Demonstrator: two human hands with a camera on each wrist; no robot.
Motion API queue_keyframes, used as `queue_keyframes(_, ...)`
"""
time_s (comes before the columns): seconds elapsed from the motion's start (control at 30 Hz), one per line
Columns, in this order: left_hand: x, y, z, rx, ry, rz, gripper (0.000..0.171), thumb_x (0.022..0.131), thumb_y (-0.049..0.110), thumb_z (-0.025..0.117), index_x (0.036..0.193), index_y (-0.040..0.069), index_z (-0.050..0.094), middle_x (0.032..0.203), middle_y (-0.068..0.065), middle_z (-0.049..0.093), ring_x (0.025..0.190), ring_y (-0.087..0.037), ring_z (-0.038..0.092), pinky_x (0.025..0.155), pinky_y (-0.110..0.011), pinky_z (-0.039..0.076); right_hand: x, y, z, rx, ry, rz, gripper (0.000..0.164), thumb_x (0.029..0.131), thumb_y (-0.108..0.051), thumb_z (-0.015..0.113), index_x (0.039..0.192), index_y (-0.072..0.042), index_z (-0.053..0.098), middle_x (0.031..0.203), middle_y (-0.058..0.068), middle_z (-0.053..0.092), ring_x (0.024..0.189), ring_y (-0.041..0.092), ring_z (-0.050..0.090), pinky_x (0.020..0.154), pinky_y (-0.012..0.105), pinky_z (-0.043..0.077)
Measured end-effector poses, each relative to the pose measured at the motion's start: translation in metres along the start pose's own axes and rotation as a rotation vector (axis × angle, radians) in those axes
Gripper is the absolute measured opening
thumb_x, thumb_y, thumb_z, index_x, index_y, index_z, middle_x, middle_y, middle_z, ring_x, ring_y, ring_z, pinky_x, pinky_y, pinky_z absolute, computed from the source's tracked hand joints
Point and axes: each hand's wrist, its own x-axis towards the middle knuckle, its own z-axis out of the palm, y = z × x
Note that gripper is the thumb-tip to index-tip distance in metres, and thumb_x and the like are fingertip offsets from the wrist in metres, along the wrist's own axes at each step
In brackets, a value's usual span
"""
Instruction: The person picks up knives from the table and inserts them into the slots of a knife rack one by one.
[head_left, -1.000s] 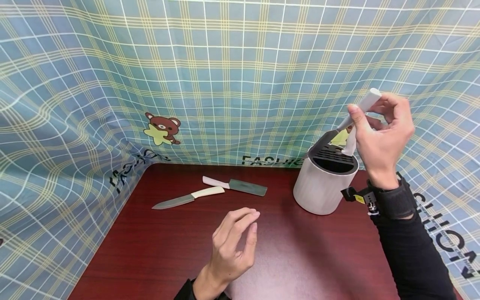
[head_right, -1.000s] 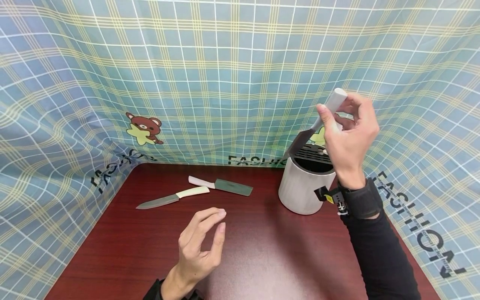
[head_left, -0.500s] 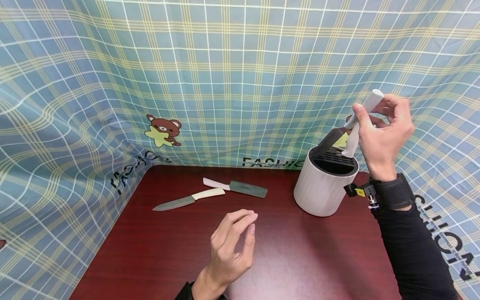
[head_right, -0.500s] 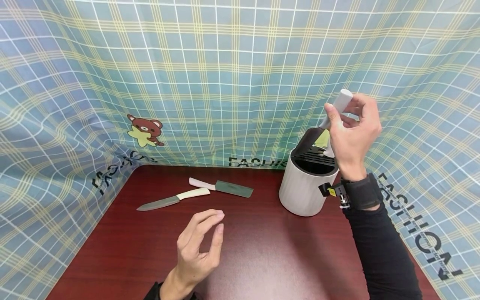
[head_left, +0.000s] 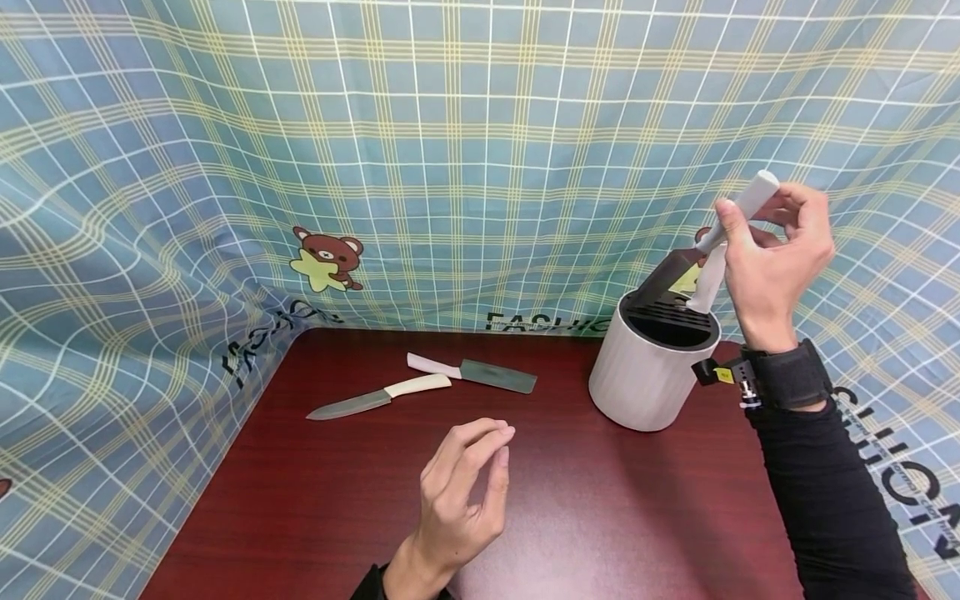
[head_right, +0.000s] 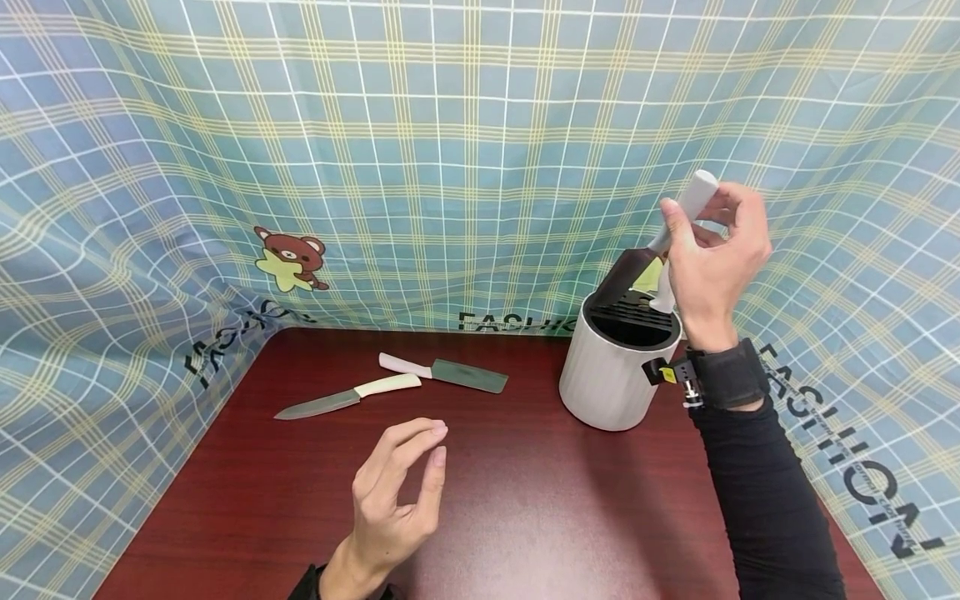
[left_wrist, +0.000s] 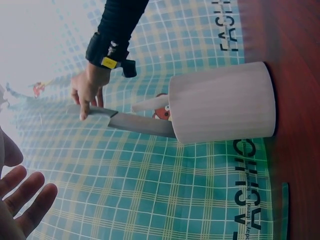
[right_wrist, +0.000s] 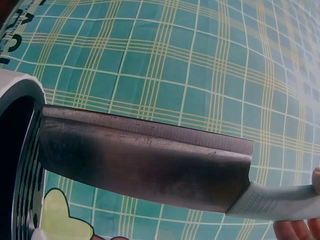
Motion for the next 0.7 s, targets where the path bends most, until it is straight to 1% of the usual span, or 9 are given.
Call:
queue_keyframes(0.13,-0.001,0.0,0.0,0.002,-0.002,-0.003,0.015,0.093,-0.003,0.059,0.099,-0.01,0.07,0.093,-0.019,0.07,0.083,-0.027,0.069,0.076,-0.026,0.059,0.002,0.003,0.0,-0.009,0.0,0.002,0.034,0.079,-0.021,0.087,0.107,-0.012,0.069,0.097,-0.009,0.065,0.086,0.006,0.066,0.074,0.011,0.056)
queue_keyframes(0.27,-0.002,-0.001,-0.001,0.002,-0.004,-0.005,0.015,0.093,-0.003,0.059,0.1,-0.01,0.07,0.093,-0.02,0.07,0.083,-0.027,0.069,0.076,-0.026,0.059,0.002,0.006,-0.001,-0.015,0.002,-0.031,0.033,0.08,-0.022,0.086,0.107,-0.014,0.068,0.099,-0.008,0.066,0.086,0.005,0.066,0.074,0.011,0.056)
queue_keyframes(0.37,-0.002,-0.001,-0.001,0.003,-0.005,-0.01,0.015,0.093,-0.004,0.059,0.1,-0.01,0.07,0.094,-0.02,0.07,0.083,-0.026,0.069,0.075,-0.026,0.059,0.003,0.008,-0.002,-0.039,0.003,-0.062,0.035,0.081,-0.025,0.086,0.108,-0.011,0.069,0.098,-0.013,0.065,0.086,0.005,0.066,0.073,0.011,0.056)
queue_keyframes(0.5,-0.003,-0.002,-0.001,0.005,-0.008,-0.014,0.015,0.093,-0.003,0.059,0.1,-0.01,0.07,0.094,-0.019,0.07,0.083,-0.026,0.069,0.075,-0.026,0.059,0.007,0.008,-0.001,-0.036,0.019,-0.018,0.034,0.08,-0.024,0.087,0.106,-0.012,0.069,0.098,-0.012,0.065,0.086,0.006,0.066,0.073,0.011,0.056)
queue_keyframes(0.6,-0.003,-0.002,-0.002,0.004,-0.01,-0.012,0.015,0.093,-0.003,0.059,0.1,-0.01,0.07,0.094,-0.02,0.07,0.083,-0.027,0.069,0.075,-0.027,0.059,0.009,0.008,-0.002,-0.022,0.036,0.042,0.033,0.078,-0.022,0.088,0.104,-0.016,0.069,0.099,-0.007,0.065,0.087,0.007,0.066,0.074,0.012,0.056)
queue_keyframes(0.7,-0.004,-0.001,-0.002,0.003,-0.012,-0.009,0.015,0.093,-0.003,0.059,0.1,-0.01,0.07,0.094,-0.02,0.07,0.084,-0.027,0.069,0.075,-0.027,0.059,0.01,0.009,-0.003,-0.03,0.048,0.063,0.033,0.077,-0.022,0.089,0.103,-0.018,0.069,0.101,-0.005,0.066,0.088,0.007,0.066,0.074,0.012,0.056)
